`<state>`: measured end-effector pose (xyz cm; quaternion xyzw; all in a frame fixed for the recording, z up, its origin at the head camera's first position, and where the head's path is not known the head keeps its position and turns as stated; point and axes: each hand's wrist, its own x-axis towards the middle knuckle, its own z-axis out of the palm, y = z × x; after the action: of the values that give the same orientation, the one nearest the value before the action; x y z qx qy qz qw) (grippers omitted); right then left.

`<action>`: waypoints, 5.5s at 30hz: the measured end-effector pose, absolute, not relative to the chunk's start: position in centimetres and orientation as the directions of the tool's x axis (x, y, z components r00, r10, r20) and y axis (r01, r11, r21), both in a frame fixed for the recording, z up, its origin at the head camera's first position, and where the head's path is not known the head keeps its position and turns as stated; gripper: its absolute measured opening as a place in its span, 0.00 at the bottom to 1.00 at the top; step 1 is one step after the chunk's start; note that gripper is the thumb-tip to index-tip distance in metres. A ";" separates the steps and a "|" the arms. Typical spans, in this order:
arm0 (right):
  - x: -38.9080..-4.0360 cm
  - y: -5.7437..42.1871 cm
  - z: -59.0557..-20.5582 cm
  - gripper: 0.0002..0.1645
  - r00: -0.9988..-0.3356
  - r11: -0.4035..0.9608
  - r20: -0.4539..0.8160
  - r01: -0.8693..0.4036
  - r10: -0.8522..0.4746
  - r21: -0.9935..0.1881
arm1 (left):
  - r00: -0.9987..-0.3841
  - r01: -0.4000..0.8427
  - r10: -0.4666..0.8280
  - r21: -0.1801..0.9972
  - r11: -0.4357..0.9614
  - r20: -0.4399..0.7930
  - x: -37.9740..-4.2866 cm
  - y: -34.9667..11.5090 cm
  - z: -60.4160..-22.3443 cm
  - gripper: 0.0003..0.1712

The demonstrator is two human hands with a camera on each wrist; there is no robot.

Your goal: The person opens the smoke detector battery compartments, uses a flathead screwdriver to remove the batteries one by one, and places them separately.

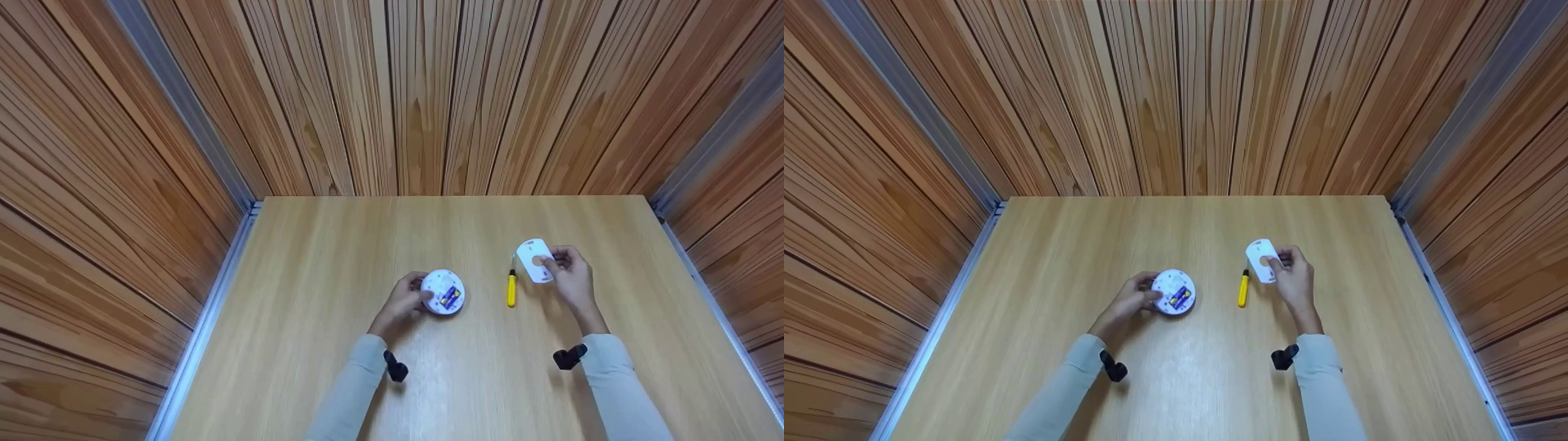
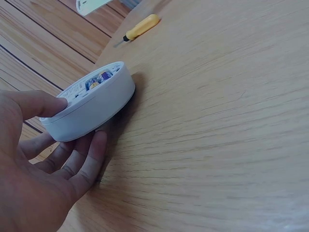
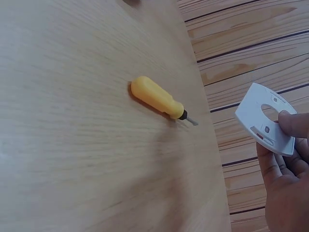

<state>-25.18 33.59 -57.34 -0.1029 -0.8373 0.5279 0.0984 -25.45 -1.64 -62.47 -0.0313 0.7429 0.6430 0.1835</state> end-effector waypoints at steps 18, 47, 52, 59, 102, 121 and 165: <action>-24.4 35.6 -58.3 0.25 -0.951 0.365 0.004 0.115 0.310 -0.924 | -0.913 -0.333 0.190 0.928 0.166 -0.362 -25.4 -1.7 -62.4 0.28; -24.1 37.7 -61.3 0.26 -0.902 0.319 -0.145 0.288 0.406 -0.903 | -0.920 -0.316 0.194 0.938 0.141 -0.340 -25.3 -1.9 -62.3 0.29; -23.9 37.8 -61.7 0.26 -0.896 0.324 -0.163 0.312 0.413 -0.893 | -0.924 -0.309 0.189 0.939 0.150 -0.334 -25.3 -1.8 -62.4 0.30; -24.1 37.8 -62.2 0.25 -0.888 0.357 -0.147 0.320 0.436 -0.878 | -0.938 -0.264 0.186 0.951 0.162 -0.292 -25.5 -1.6 -62.6 0.29; -23.5 36.9 -62.0 0.18 -0.902 0.612 -0.023 0.311 0.431 -0.727 | -0.916 -0.331 0.201 0.937 0.108 -0.347 -25.6 -1.6 -62.4 0.29; -24.4 31.4 -60.5 0.11 -0.977 0.677 0.094 0.062 0.192 -0.734 | -0.962 -0.216 0.139 0.966 0.140 -0.235 -25.7 -0.9 -62.6 0.16; -24.9 28.0 -60.8 0.16 -0.980 0.688 -0.189 0.174 0.055 -0.705 | -0.937 -0.283 0.147 0.936 0.209 -0.316 -25.8 0.0 -62.8 0.35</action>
<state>-24.89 28.02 -60.80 -0.0625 -0.9154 0.3903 -0.0766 -25.78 -0.04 -62.76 -0.0448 0.7585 0.6271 0.1712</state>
